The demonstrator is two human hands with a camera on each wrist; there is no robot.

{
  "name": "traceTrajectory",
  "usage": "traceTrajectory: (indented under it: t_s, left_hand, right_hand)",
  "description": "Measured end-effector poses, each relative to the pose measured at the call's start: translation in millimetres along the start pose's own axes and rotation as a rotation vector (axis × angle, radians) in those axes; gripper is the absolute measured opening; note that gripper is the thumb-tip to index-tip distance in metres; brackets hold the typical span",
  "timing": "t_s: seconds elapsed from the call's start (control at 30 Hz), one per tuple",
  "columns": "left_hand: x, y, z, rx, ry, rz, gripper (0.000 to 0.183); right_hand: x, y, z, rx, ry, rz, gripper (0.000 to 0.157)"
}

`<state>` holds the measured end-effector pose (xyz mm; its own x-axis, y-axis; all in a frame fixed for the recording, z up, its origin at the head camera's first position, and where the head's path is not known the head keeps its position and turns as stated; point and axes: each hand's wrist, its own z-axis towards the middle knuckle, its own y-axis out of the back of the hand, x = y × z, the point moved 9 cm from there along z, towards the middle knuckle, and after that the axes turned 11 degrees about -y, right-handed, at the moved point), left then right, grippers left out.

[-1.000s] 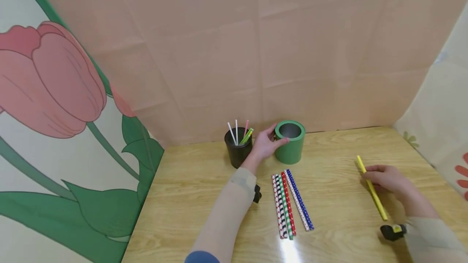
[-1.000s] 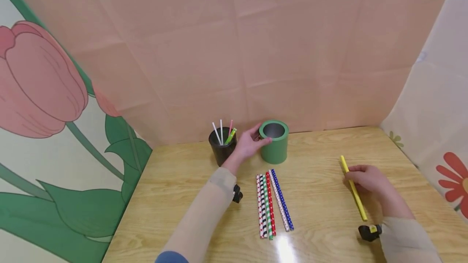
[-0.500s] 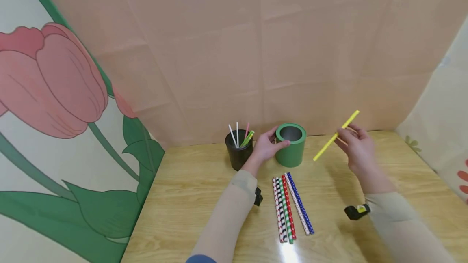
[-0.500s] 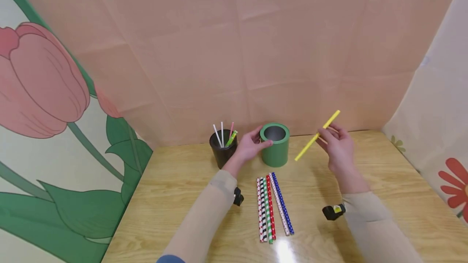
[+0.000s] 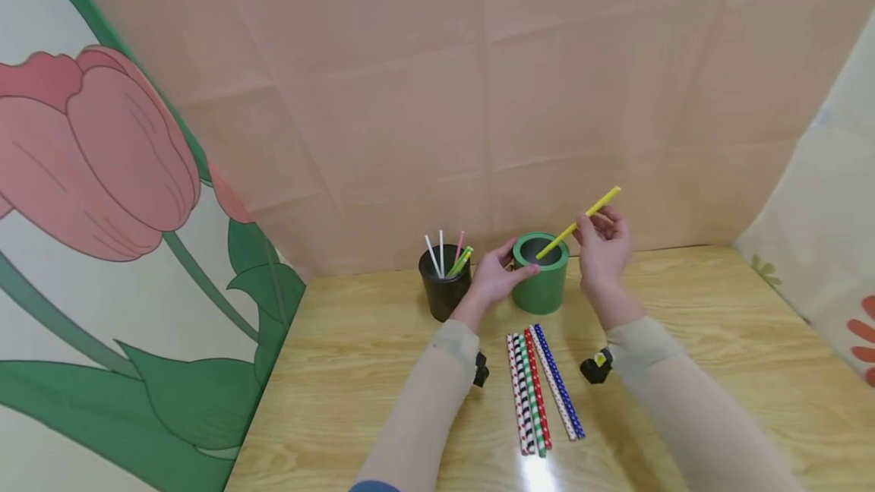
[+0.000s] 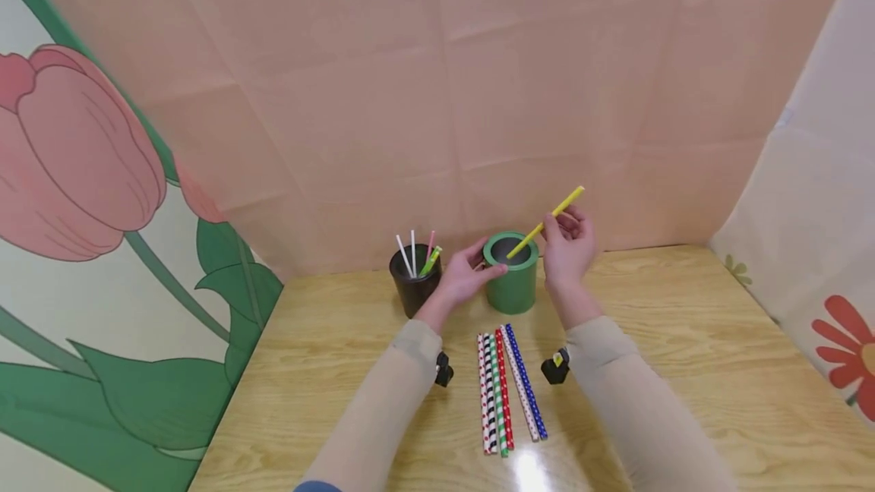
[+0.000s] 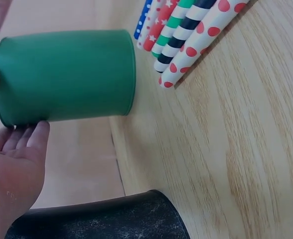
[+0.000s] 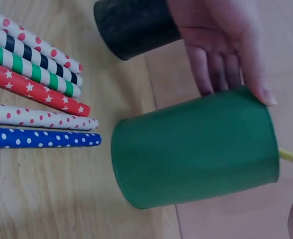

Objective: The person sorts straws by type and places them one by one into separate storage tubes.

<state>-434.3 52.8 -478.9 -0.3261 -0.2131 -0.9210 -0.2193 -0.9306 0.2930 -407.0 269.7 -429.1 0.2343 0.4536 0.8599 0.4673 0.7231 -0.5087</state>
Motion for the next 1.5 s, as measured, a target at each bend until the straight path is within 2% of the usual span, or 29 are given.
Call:
traceTrajectory:
  t_s: [0.2,0.4,0.57,0.73,0.97,1.1,1.3,1.4,1.5]
  left_hand:
    - [0.1,0.7,-0.5,0.006,-0.033,0.04,0.084]
    - [2.7,0.0,-3.5,0.013,-0.028,0.041,0.085]
    - [2.9,0.3,-5.8,0.014,-0.017,0.045,0.084]
    - [3.6,0.4,-6.2,0.015,-0.012,0.058,0.083]
    - [9.6,-0.3,-6.0,0.019,-0.003,0.067,0.085]
    - [10.1,-1.6,-7.4,0.022,-0.01,0.077,0.085]
    - [10.8,-0.1,-9.0,0.018,0.015,0.097,0.086]
    - [7.5,1.3,-5.7,0.013,0.01,0.095,0.086]
    - [3.1,2.3,-2.3,0.011,-0.009,0.079,0.087]
  right_hand:
    - [-10.7,-8.0,-3.5,0.027,0.016,-0.23,0.036]
    - [-20.9,-8.3,-5.6,0.076,-0.042,-0.373,0.039]
    - [-25.7,-5.8,-3.7,0.071,-0.072,-0.399,0.043]
    - [-21.7,-3.2,-4.1,0.027,-0.057,-0.424,0.045]
    - [-19.8,-0.8,-6.7,0.022,-0.046,-0.434,0.044]
    - [-15.3,7.8,-13.6,0.009,-0.005,-0.489,0.044]
    - [-3.5,22.3,-34.5,-0.008,0.187,-0.574,0.044]
    - [-5.5,29.5,-42.6,0.036,0.217,-0.621,0.045]
    - [-18.5,35.9,-49.0,0.169,0.165,-0.742,0.048]
